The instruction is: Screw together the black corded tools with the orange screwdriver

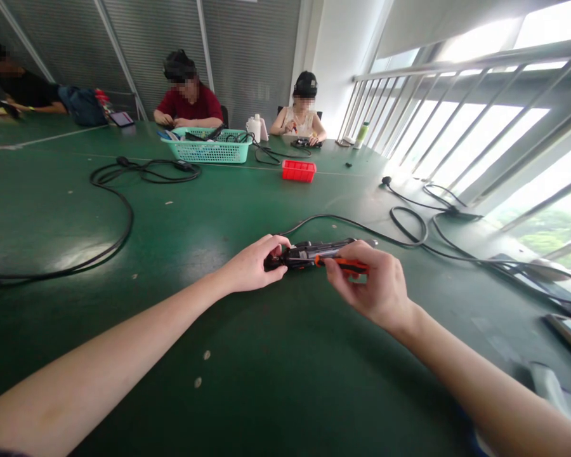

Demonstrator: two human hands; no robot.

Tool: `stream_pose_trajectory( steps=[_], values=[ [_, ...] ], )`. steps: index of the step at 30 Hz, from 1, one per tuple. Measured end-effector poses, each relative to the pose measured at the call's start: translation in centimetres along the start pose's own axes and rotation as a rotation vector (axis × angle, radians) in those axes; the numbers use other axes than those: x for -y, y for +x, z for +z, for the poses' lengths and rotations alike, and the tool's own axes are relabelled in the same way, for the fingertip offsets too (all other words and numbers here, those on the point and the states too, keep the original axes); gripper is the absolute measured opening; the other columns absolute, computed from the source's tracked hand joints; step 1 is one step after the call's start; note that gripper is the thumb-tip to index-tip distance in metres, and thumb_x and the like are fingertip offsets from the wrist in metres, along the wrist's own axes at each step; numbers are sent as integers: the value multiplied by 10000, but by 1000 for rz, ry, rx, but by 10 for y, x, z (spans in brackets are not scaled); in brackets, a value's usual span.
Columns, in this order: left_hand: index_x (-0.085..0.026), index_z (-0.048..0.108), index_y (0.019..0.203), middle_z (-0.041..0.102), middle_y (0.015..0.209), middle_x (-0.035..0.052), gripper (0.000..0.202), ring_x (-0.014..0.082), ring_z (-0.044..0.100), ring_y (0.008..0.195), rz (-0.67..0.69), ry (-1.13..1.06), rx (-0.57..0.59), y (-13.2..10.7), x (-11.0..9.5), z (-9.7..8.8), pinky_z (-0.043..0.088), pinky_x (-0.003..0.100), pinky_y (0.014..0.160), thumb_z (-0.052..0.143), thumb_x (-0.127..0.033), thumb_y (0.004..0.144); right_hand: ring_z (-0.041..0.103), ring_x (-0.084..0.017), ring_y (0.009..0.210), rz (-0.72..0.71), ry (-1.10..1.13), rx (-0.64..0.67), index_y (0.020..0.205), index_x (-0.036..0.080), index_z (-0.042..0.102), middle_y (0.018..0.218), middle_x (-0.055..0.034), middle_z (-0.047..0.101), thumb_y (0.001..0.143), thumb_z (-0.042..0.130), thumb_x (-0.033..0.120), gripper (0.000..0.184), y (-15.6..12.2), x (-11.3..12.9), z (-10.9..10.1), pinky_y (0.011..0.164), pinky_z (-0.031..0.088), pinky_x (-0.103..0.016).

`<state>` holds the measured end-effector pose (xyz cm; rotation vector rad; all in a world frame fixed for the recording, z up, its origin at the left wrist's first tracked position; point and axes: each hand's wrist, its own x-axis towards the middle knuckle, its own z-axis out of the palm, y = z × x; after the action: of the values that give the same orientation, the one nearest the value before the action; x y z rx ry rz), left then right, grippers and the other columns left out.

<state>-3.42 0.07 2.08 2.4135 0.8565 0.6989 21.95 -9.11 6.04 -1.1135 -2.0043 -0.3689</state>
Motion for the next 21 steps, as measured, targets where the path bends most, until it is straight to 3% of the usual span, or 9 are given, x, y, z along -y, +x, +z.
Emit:
stream_pose_trajectory(
  steps=[7,16,21],
  values=[
    [-297,539,1283,558,1038,8,419,184,586,883,8,-27,-3,1,3,1,493,330,807,674,-277,886,609,-92,560,-69,-42,-16,1121,212,507,897,-8,707,983,650,321,226,-5,-2,16,500,416,-224],
    [-296,551,1277,575,1039,12,411,192,595,877,-3,-17,4,0,0,-1,499,335,801,673,-295,884,670,-119,580,-80,-79,-77,1167,230,478,936,-21,741,956,674,319,302,-5,5,15,505,459,-229],
    [-293,550,1276,579,1064,19,415,198,598,907,-2,-15,2,0,-1,-2,497,335,800,680,-284,881,715,-147,690,13,33,33,1147,239,496,1010,-45,734,945,649,296,260,-6,8,16,551,523,-241]
  ],
)
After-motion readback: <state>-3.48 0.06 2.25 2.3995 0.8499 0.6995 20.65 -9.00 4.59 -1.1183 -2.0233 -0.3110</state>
